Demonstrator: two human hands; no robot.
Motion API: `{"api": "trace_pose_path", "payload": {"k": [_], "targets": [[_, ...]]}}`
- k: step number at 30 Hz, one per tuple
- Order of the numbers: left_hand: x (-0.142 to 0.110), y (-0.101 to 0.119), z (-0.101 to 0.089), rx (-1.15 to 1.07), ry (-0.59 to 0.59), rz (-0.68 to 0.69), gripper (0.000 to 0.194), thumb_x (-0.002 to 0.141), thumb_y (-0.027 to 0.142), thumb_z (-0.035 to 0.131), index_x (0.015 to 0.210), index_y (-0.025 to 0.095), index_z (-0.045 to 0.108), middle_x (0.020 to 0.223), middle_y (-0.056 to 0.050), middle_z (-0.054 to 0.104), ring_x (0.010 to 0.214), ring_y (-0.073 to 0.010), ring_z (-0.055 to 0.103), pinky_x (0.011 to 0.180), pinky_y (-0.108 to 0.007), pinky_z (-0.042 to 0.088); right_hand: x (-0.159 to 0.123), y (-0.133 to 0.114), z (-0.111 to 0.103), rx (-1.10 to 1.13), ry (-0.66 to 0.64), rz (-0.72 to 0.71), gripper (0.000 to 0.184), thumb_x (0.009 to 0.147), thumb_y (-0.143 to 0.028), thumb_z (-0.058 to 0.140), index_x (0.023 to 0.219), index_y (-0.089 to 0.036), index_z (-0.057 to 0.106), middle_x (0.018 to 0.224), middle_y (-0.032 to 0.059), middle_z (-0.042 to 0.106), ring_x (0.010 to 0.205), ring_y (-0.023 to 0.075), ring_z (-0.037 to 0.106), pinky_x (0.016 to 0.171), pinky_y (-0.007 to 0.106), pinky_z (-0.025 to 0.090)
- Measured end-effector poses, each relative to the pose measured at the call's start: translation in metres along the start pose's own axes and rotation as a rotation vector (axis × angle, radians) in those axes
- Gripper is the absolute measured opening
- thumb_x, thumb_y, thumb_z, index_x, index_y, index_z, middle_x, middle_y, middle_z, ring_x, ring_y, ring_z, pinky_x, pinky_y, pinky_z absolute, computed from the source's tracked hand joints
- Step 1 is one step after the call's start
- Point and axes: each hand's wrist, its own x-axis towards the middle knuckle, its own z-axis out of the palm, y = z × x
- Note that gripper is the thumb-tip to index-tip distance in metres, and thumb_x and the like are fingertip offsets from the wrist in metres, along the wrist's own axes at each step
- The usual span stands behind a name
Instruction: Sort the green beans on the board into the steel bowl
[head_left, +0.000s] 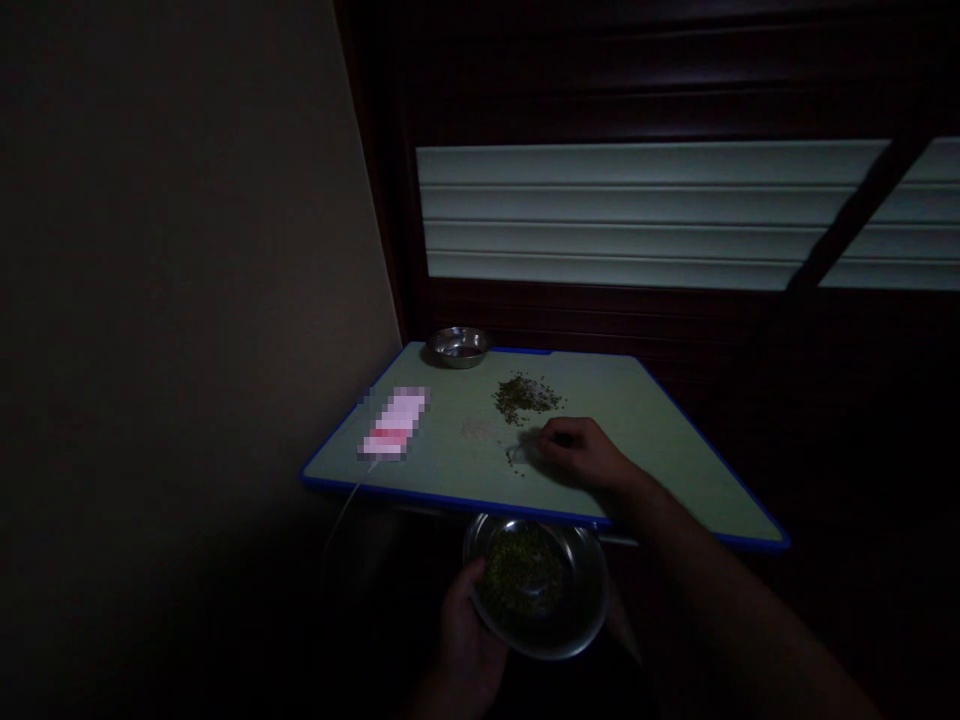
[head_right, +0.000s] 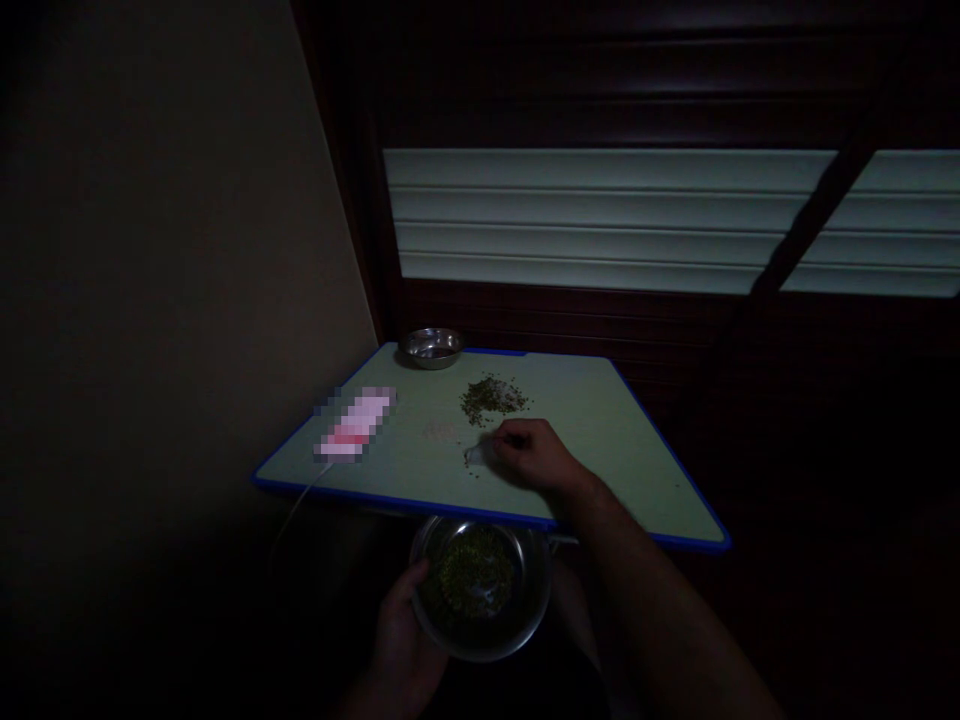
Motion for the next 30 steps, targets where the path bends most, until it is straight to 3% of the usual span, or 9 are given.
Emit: {"api": "trace_pose_path", "payload": {"k": [10, 21, 30], "targets": [[-0.0011, -0.0003, -0.0005, -0.011, -0.001, 0.011, 0.019, 0.083, 0.024, 0.061, 0.09, 0.013, 0.075, 0.091, -0.011, 0.079, 0.096, -0.0283, 0.071, 0.098, -0.044, 0.048, -0.001, -0.0004, 0.0, 0.01, 0.034, 0.023, 0.022, 0.072, -0.037, 0.061, 0.066, -0.016, 0.062, 0.061, 0.0006, 0.054, 0.059, 0.0129, 0.045, 0.057, 0.028, 0.036], [0.0014, -0.0015, -0.0022, -0.02, -0.028, 0.012, 0.021, 0.082, 0.025, 0.062, 0.093, 0.013, 0.075, 0.093, -0.011, 0.079, 0.094, -0.0287, 0.072, 0.094, -0.045, 0.05, -0.0015, -0.0026, 0.001, 0.062, -0.026, 0.009, 0.024, 0.073, -0.038, 0.064, 0.065, -0.016, 0.061, 0.06, -0.0004, 0.053, 0.058, 0.0121, 0.045, 0.055, 0.027, 0.036], [-0.0044, 0.0001, 0.0027, -0.011, 0.019, 0.005, 0.021, 0.084, 0.024, 0.059, 0.093, 0.012, 0.074, 0.088, -0.01, 0.079, 0.091, -0.0272, 0.072, 0.093, -0.043, 0.051, -0.0004, 0.0003, 0.0013, 0.005, -0.022, -0.012, 0.021, 0.075, -0.037, 0.062, 0.065, -0.018, 0.06, 0.061, 0.0001, 0.055, 0.059, 0.0134, 0.047, 0.057, 0.028, 0.037]]}}
